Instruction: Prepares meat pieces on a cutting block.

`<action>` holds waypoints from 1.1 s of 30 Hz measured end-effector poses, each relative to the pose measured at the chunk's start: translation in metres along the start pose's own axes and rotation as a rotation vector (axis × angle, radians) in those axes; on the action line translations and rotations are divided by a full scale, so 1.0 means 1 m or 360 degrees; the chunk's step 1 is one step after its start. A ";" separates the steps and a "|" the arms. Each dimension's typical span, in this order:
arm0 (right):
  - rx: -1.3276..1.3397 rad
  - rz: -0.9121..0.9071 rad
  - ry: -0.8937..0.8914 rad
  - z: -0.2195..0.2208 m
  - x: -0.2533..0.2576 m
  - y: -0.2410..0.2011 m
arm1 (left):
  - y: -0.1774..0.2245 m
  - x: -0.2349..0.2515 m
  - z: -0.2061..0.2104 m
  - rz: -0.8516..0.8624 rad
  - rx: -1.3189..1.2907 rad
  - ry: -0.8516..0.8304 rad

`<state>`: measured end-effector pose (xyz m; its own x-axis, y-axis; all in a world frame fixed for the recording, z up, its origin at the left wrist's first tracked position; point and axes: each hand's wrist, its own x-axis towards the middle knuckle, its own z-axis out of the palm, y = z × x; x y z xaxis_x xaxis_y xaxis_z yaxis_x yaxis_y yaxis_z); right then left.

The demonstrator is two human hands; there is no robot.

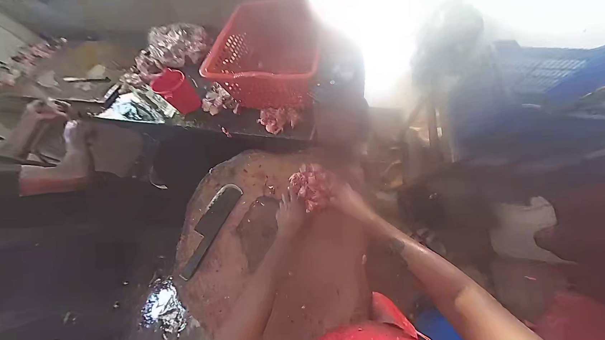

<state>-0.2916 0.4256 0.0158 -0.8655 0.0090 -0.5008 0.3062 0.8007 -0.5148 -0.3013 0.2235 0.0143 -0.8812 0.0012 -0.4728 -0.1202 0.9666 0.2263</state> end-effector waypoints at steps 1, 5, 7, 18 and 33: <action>0.0018 -0.0016 -0.0005 -0.001 0.007 -0.001 | 0.003 0.012 -0.003 0.0001 -0.0001 -0.0051; 0.0009 -0.0038 -0.0007 -0.008 0.033 -0.009 | 0.021 0.033 -0.013 0.0021 -0.0205 -0.0157; -0.0017 -0.0087 -0.0081 -0.017 0.049 -0.016 | 0.030 0.037 -0.007 0.0047 -0.0320 -0.0117; -0.0425 -0.0484 -0.0253 -0.047 0.096 -0.005 | 0.038 0.023 -0.008 0.0138 -0.0782 -0.0183; 0.0362 -0.0510 -0.1036 0.020 -0.135 0.045 | -0.313 -0.054 0.002 -0.0825 -0.0364 0.0544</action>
<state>-0.1526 0.4488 0.0463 -0.5390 -0.6148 -0.5758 0.2146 0.5608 -0.7996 -0.2156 -0.0782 -0.0329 -0.7740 -0.5675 -0.2806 -0.6287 0.7412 0.2352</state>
